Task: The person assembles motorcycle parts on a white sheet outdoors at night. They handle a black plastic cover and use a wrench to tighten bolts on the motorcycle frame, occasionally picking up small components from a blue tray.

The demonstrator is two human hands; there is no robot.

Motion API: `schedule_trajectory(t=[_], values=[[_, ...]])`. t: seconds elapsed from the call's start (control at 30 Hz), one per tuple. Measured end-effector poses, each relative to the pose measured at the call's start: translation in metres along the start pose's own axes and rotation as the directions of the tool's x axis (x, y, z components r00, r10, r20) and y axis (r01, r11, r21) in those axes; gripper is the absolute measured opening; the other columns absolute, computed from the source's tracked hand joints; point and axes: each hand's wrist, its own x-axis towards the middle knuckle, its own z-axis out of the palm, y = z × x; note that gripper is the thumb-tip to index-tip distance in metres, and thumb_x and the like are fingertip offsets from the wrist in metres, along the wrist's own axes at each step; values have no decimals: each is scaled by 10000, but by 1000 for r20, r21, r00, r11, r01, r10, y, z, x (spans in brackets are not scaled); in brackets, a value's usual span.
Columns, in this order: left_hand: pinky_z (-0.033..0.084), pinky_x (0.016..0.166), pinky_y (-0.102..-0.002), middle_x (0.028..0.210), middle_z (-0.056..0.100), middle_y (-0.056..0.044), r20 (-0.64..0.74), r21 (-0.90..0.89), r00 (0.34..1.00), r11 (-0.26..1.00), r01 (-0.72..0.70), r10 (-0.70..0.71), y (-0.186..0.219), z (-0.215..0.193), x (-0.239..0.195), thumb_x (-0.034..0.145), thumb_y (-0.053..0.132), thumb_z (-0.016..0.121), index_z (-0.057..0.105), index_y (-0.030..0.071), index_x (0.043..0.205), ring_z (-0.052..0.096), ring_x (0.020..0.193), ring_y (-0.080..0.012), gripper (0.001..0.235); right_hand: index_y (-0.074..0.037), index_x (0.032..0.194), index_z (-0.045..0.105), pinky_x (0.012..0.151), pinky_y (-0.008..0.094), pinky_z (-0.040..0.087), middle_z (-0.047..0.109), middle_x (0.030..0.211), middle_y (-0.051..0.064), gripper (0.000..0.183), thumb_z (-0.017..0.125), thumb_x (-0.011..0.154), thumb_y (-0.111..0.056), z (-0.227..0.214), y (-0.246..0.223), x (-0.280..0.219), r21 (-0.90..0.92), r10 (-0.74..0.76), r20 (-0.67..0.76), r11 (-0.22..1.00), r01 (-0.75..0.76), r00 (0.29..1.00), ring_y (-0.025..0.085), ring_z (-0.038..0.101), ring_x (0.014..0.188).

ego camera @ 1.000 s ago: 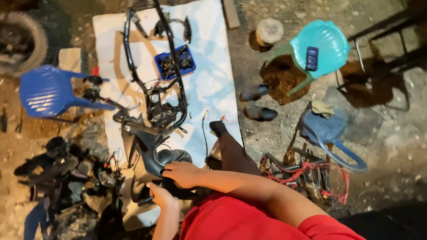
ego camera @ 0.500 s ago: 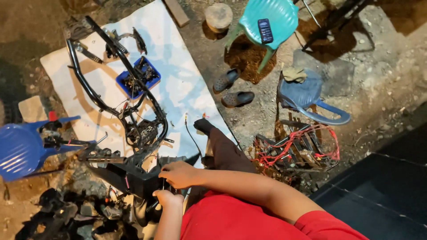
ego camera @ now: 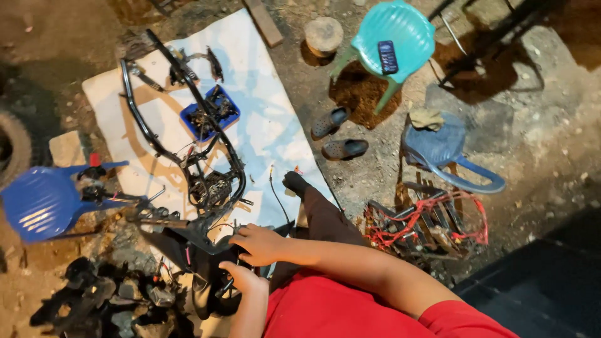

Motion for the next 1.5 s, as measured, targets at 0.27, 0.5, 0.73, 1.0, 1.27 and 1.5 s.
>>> schedule_trajectory(t=[0.27, 0.5, 0.73, 1.0, 1.27, 1.5], values=[[571, 897, -404, 1322, 619, -38, -94, -257, 975, 941, -221, 203, 8, 11, -53, 895, 390, 714, 433, 234, 1363, 647, 1143, -217, 568, -64, 1320, 617, 1008, 488, 478, 630, 1283, 191, 446, 559, 881, -120, 25, 24, 21, 197, -171, 197, 972, 132, 965, 406, 588, 1205], [595, 808, -351, 1119, 699, -65, -190, -340, 912, 848, -408, 363, 4, 13, -64, 828, 179, 809, 573, 130, 1212, 694, 952, -204, 453, -13, 1209, 674, 973, 468, 529, 688, 1186, 212, 342, 569, 896, -103, 34, 51, 40, 180, -300, 411, 953, 246, 861, 418, 649, 1127], [560, 748, -316, 1052, 691, -78, -248, -345, 894, 829, -441, 372, -3, 17, -64, 848, 267, 828, 583, 79, 1237, 665, 880, -155, 497, -26, 1219, 679, 1032, 464, 458, 691, 1194, 190, 334, 626, 940, -204, -11, 27, 72, 156, -391, 576, 915, 373, 718, 394, 599, 1157], [545, 782, -285, 1012, 715, -13, -218, -177, 801, 785, -594, 557, 32, 11, -86, 831, 307, 841, 608, 51, 1190, 670, 881, -109, 498, -70, 1211, 650, 953, 413, 540, 696, 1141, 101, 409, 629, 967, -397, -19, 22, 104, 186, -179, 757, 981, 55, 628, 226, 653, 1096], [572, 846, -312, 1022, 747, -89, -46, -317, 750, 702, -637, 660, 51, 3, -103, 802, 117, 859, 583, 9, 1180, 718, 918, -158, 480, -48, 1118, 660, 875, 345, 524, 659, 1045, 56, 249, 633, 977, -251, -24, 20, 107, 313, -240, 734, 950, -3, 635, 131, 598, 1000], [588, 879, -332, 1170, 684, -117, -112, -323, 719, 659, -679, 686, 41, 12, -95, 757, 60, 873, 469, 28, 1358, 689, 1033, -186, 725, -46, 1149, 669, 721, 310, 484, 673, 971, 20, 197, 573, 984, -93, -21, 2, 105, 295, -131, 670, 950, -100, 731, 120, 564, 822]])
